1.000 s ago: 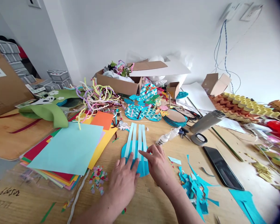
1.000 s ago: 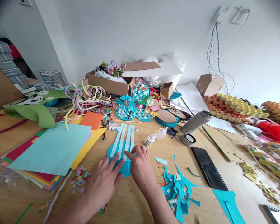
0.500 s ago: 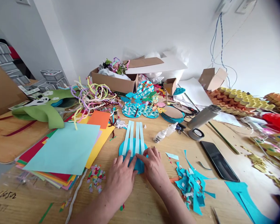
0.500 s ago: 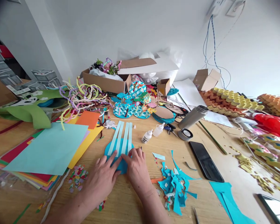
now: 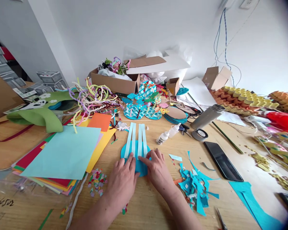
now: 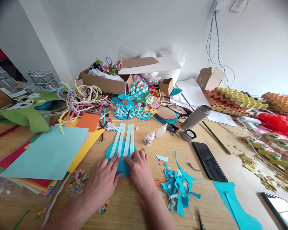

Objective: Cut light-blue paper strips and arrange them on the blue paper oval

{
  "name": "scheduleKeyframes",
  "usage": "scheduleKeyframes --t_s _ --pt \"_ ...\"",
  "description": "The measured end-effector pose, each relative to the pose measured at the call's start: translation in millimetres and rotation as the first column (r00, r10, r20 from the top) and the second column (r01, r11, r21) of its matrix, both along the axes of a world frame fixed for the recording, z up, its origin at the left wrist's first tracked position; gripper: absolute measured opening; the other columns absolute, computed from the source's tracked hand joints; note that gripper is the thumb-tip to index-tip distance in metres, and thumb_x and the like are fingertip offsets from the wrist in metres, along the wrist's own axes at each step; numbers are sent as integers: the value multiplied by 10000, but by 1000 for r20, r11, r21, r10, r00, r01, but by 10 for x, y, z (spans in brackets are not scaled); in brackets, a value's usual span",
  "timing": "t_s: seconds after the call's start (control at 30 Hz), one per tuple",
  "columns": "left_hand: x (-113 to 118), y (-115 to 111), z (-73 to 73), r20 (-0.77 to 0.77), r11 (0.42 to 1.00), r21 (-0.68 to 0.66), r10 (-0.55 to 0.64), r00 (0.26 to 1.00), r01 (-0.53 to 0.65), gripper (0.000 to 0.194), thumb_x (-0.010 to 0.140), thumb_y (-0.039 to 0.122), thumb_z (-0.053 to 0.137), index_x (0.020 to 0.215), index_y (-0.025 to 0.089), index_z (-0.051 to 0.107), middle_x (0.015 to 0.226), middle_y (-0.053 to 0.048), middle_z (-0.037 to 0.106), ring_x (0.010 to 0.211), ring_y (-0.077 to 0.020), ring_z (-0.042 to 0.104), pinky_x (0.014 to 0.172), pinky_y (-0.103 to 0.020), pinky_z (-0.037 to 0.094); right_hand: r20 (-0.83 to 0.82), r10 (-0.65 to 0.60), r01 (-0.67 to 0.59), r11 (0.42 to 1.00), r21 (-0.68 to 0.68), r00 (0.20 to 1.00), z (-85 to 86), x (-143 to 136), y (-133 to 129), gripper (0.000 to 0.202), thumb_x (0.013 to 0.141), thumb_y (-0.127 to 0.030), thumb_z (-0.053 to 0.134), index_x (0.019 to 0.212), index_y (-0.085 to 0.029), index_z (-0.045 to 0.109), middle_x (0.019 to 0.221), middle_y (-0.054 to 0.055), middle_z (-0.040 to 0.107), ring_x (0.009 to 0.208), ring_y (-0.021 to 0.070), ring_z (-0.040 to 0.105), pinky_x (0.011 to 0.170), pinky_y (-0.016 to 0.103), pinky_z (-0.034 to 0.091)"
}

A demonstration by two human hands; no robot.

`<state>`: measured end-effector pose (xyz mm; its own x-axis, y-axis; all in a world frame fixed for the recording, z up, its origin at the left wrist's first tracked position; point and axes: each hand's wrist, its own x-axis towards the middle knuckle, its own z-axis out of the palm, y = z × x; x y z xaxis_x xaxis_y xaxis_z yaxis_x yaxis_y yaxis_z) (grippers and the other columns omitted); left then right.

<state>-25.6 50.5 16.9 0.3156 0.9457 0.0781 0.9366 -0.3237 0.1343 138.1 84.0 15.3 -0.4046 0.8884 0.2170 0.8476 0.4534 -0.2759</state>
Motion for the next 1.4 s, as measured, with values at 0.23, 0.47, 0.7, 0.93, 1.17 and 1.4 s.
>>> scheduleKeyframes --t_s 0.23,0.47,0.7,0.93,1.17,1.4 --pt "-9 -6 -24 11 1000 15 -3 1000 3 431 931 325 417 1311 147 518 1422 -68 477 986 -263 543 822 -429 453 9 4 -4 1000 18 1000 0 6 -4 390 854 -96 537 1140 -326 667 927 80 540 888 235 409 770 347 330" --pt "-10 -6 -11 11 1000 21 -2 1000 2 433 933 326 413 1315 148 512 1415 -78 483 983 -262 549 820 -431 449 25 2 -3 999 32 1000 -4 23 -5 387 850 -106 554 1144 -332 663 927 76 537 880 230 411 759 341 323" --pt "-5 -9 -5 5 1000 16 -2 1000 2 432 929 321 420 1313 148 515 1388 -107 506 1004 -269 550 824 -432 449 19 8 -9 999 33 1000 -10 22 1 412 843 -78 540 1145 -329 664 925 75 538 884 228 408 761 341 318" --pt "-15 -19 -8 4 1000 23 -4 1000 4 438 935 330 405 1314 141 516 1397 -103 498 1004 -269 549 830 -426 445 14 10 -11 999 30 1000 -19 32 -4 362 867 -136 547 1154 -326 660 923 78 543 885 233 403 757 345 316" --pt "-9 -19 -5 -6 999 31 -6 1000 7 435 931 307 399 1321 151 514 1389 -112 504 995 -275 547 809 -435 451 24 11 -11 999 30 1000 -7 29 -2 386 863 -96 530 1142 -326 666 924 78 544 889 232 399 760 339 313" --pt "-7 -24 -6 -15 1000 19 -4 1000 5 440 930 305 402 1327 148 505 1413 -93 482 983 -275 542 803 -434 447 32 12 -13 999 34 999 3 21 2 388 864 -92 529 1142 -325 667 920 80 548 880 235 406 748 342 310"
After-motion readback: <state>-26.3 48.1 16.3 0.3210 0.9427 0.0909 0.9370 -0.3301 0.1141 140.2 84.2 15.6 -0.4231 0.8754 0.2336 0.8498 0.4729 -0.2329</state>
